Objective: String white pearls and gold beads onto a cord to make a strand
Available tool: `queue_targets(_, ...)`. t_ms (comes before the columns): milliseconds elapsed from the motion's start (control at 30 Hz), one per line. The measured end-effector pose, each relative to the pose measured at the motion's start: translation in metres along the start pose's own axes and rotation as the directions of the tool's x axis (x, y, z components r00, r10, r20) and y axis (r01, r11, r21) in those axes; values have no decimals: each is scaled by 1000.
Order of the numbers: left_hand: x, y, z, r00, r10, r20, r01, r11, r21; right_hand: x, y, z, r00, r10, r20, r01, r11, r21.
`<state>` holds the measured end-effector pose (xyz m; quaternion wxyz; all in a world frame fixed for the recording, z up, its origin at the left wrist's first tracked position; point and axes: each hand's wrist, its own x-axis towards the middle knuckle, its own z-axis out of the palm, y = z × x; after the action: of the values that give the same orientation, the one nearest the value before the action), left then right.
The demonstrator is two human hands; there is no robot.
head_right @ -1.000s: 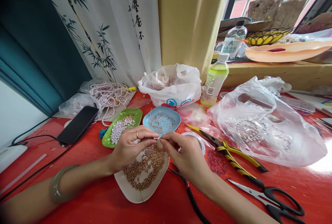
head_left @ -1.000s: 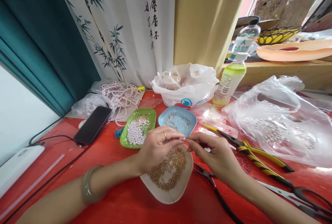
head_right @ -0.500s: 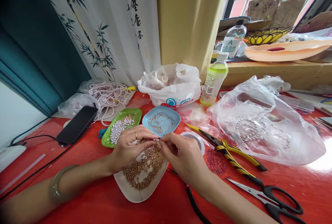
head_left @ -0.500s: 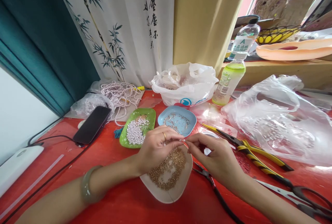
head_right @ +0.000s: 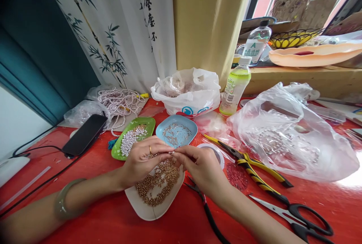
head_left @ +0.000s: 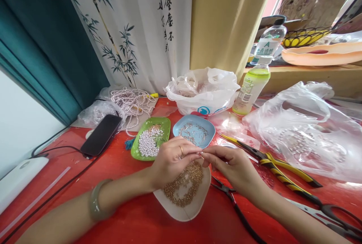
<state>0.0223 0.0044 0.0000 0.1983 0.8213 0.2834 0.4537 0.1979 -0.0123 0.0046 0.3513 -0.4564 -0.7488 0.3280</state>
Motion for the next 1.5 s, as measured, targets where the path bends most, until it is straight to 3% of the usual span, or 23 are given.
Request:
queue_targets(167,1,1,0,998,-54,27,53,999,12,0,1,-1,1000,19,12,-19,999,26)
queue_targets(367,4,4,-1,979,-190,74,191,982,-5,4,4,-3,996,93,10,-93,979,181)
queue_targets(567,8,4,-7,983,-169,-66,168,985,-32,7,15,-3,996,89,17,-91,980,176)
queue_targets(767,27,16,-17,930,-312,-196,269,939,-216,7,23,0,997,60,44,-67,979,190)
queue_targets(900,46,24,-22,888,-403,-219,270,845,-462,7,23,1,995,60,74,-71,984,161)
queue_targets(1033,63,31,-26,876,-455,-162,273,743,-611,7,15,-6,999,16,44,-18,998,63)
queue_targets(1167,74,39,-24,876,-481,-47,341,684,-645,8,-2,-21,993,-67,-96,67,998,-6)
queue_targets(1367,82,52,-6,875,-469,122,435,649,-625,4,-31,-53,937,-123,-327,162,982,94)
queue_targets(1500,87,64,9,879,-426,212,463,664,-587,-3,-49,-75,945,-112,-308,163,976,146)
